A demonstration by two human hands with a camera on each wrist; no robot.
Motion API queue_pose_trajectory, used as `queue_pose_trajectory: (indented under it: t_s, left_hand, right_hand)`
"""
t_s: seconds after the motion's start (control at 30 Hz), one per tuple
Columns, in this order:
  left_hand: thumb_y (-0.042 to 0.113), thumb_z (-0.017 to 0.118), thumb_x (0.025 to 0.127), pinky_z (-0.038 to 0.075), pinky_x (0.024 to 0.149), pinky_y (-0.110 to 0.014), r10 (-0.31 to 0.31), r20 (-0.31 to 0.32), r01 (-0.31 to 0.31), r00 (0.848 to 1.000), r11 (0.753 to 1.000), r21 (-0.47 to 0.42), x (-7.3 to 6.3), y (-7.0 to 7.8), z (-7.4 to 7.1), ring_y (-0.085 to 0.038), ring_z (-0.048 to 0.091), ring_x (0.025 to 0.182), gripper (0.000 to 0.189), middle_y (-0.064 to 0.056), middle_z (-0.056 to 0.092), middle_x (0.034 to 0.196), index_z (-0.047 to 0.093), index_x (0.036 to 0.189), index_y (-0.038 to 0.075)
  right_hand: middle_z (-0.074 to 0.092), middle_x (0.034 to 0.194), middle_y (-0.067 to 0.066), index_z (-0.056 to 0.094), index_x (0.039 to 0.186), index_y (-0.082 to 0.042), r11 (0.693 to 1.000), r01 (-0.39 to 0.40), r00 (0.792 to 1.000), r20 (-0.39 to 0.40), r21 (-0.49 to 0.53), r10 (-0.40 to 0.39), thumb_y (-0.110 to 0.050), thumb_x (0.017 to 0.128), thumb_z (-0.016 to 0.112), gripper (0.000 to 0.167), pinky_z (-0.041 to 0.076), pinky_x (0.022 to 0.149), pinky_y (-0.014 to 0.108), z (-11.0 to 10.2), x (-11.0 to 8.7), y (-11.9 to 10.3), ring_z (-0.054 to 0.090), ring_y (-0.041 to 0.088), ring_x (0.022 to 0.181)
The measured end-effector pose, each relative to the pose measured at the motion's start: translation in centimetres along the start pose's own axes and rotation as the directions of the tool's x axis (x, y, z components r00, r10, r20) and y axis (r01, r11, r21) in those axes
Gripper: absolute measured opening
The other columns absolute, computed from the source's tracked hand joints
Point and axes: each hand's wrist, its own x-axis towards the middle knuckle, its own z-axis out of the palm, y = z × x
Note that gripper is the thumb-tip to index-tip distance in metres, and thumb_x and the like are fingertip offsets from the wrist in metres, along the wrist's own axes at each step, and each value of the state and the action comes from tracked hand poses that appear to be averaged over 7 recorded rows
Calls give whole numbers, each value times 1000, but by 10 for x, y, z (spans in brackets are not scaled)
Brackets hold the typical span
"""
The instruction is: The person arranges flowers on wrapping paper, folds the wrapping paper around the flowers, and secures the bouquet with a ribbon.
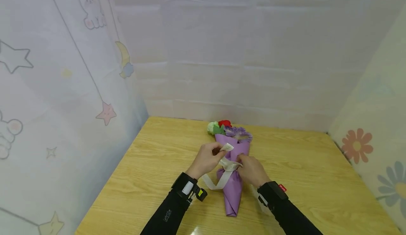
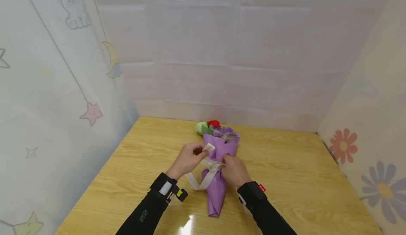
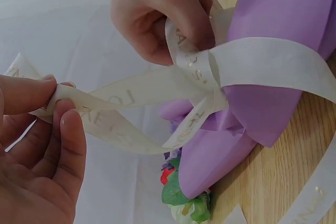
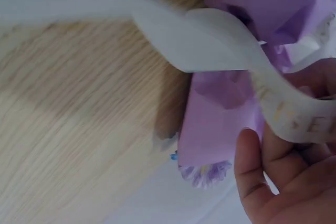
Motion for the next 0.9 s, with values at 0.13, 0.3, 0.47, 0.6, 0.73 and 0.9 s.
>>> queue_pose_trajectory:
  t_s: [0.13,0.3,0.47,0.6,0.73,0.9]
  left_hand:
    - [12,66,100,46,62,-21,21,30,-20,999,1000,-12,0,1,3,-6,54,70,10,-2,66,82,72,96,5]
    - [10,67,99,44,61,-21,20,36,-19,999,1000,-22,-2,1,4,-6,53,69,10,-2,65,81,72,96,2]
    - [12,67,99,43,61,-22,-9,34,10,999,1000,-11,-7,-2,1,-6,51,69,8,4,60,78,71,93,8]
    - [13,67,99,43,62,-22,-27,27,27,999,1000,3,-12,-4,-2,-6,51,68,8,6,60,78,72,94,9]
    - [14,68,99,44,62,-22,-28,18,27,999,1000,5,-18,-9,-5,-6,52,69,9,4,62,79,73,95,7]
    - [13,69,98,47,65,-23,-64,28,64,998,998,-12,-28,-14,-7,-6,56,72,9,3,66,82,74,96,6]
  right_hand:
    - [55,69,-1,67,89,-3,1000,2,1000,3,18,-2,-3,87,68,3,41,53,30,0,3,5,49,14,59]
    - [63,79,1,73,93,-4,976,-49,993,115,211,25,-12,92,66,11,46,58,29,-11,3,9,56,13,67]
    - [70,94,10,73,112,3,919,-101,986,160,380,43,-25,101,61,33,56,71,37,-33,1,8,67,23,82]
    - [71,91,15,71,111,8,935,-52,998,42,352,40,-12,101,60,25,56,68,39,-42,4,11,67,29,81]
    - [68,100,17,73,102,5,980,9,997,-79,197,7,-3,99,61,15,51,73,42,-43,9,18,63,30,88]
    - [67,102,20,67,110,7,949,-74,994,-54,306,95,-4,102,57,17,55,68,41,-42,18,29,65,31,82]
